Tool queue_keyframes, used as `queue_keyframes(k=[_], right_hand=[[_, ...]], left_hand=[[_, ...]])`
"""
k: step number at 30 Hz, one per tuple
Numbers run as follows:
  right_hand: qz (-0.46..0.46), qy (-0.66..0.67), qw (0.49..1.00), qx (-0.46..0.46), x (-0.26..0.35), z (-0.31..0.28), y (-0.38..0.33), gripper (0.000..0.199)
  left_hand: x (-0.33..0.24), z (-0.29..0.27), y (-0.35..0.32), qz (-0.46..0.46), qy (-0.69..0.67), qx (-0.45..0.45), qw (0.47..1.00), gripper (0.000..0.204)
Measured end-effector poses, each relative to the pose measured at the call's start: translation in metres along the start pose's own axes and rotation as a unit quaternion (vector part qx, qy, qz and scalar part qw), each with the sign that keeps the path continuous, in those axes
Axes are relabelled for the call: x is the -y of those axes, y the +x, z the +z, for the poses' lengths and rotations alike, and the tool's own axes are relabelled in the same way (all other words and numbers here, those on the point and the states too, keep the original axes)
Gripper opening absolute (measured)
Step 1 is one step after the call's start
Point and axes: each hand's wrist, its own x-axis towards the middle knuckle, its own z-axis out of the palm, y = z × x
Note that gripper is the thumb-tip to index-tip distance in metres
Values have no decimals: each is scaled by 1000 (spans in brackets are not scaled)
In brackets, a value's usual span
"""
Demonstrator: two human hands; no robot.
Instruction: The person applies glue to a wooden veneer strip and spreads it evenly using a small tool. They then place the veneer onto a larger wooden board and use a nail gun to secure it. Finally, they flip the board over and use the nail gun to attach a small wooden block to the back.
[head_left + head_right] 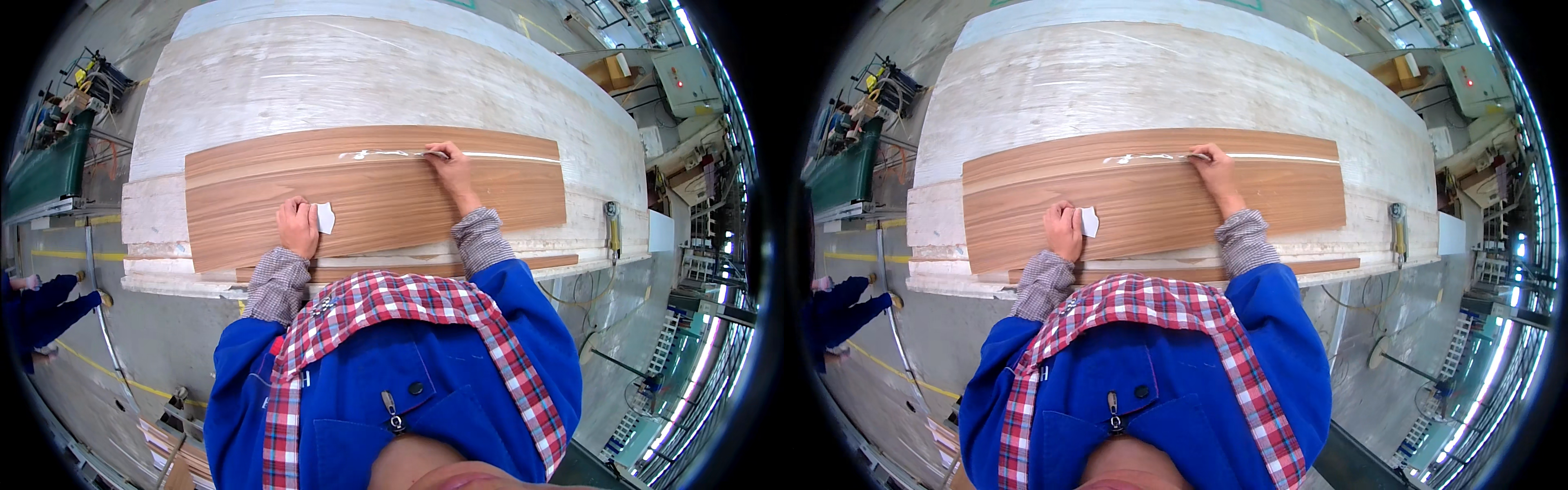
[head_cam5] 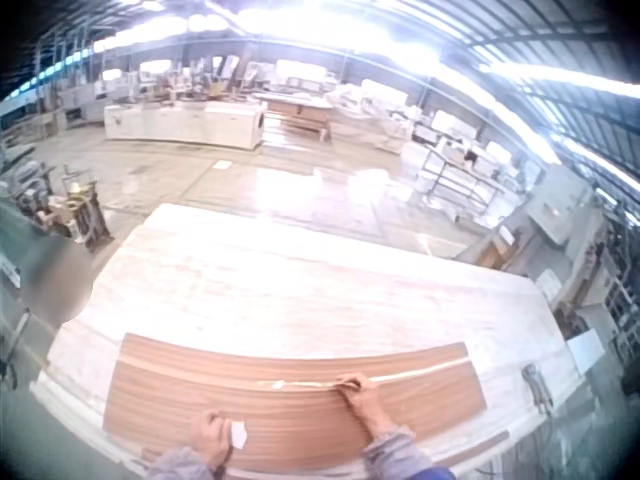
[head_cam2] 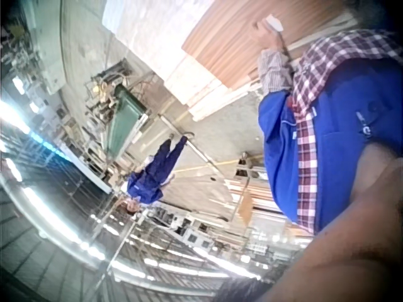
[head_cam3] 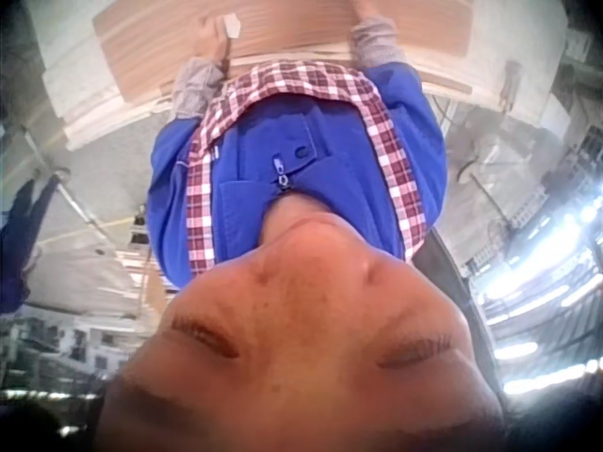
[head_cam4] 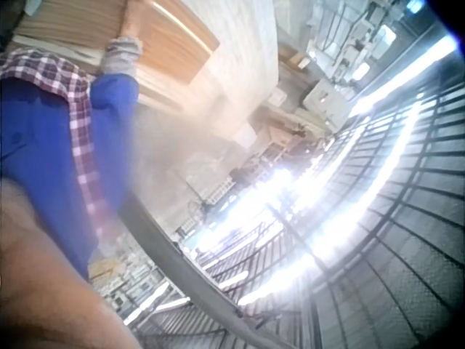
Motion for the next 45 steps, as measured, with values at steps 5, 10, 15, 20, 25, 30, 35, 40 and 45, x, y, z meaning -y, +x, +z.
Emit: queue_keyframes(k=[5, 10, 15, 20, 25, 30, 35, 40, 45], right_hand=[[34, -89, 995, 10, -6, -42, 1, 12], [18, -77, 997, 23, -16, -49, 6, 11], [7, -84, 994, 71, 2, -46, 9, 9], [31, -134, 984, 113, 0, -44, 12, 7], [-19, -132, 986, 96, 2, -37, 10, 11], [-69, -119, 987, 79, -5, -35, 10, 13], [-90, -134, 986, 48, -6, -26, 7, 12], [-173, -227, 958, 36, 4, -19, 13, 11], [-147, -241, 957, 68, 15, -8, 14, 8]], left_hand=[[3, 0, -1, 3, 10, 3, 1000, 13], [1, -2, 1, 8, 20, 5, 1000, 14], [2, -1, 0, 9, 28, 0, 1000, 13], [3, -2, -1, -4, 43, 12, 999, 13], [1, -2, -2, -2, 32, 2, 999, 12], [0, -2, -1, -5, 27, -5, 1000, 12], [2, 0, 0, 6, 28, -8, 1000, 12], [-1, -4, 1, 1, 23, 0, 1000, 11], [1, -4, -1, 0, 23, 1, 1000, 11]])
